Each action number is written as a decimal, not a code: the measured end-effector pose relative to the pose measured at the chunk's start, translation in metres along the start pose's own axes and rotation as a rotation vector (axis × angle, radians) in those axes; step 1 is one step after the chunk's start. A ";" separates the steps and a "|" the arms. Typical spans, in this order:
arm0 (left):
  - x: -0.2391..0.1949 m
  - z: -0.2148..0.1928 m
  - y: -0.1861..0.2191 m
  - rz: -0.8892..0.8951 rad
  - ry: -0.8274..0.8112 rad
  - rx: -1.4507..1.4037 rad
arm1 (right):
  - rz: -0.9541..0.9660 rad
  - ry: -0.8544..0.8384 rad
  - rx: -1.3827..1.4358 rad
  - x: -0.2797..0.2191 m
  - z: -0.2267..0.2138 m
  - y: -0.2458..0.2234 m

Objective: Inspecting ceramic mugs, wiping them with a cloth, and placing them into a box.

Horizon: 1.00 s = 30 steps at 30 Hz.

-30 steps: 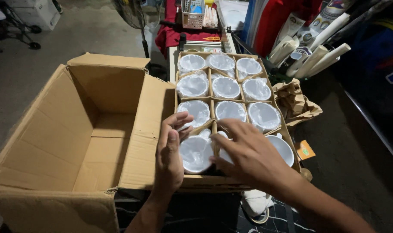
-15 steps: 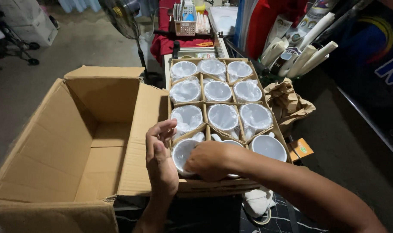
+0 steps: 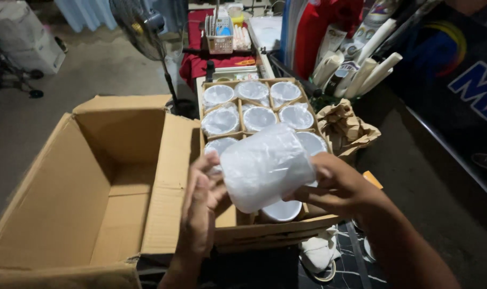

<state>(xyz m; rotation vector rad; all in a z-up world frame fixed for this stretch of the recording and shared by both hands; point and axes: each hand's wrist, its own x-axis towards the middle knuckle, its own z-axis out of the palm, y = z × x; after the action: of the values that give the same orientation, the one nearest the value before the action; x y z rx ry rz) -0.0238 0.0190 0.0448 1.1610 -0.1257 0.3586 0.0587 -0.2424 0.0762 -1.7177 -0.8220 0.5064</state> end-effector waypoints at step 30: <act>-0.007 0.020 -0.013 -0.068 -0.128 -0.023 | -0.305 0.321 -0.247 -0.044 0.027 -0.006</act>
<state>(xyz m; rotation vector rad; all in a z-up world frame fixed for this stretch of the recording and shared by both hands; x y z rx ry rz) -0.0242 -0.0049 0.0390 1.1621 -0.2014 0.2222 0.0093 -0.2568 0.0703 -1.7929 -0.9163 -0.0807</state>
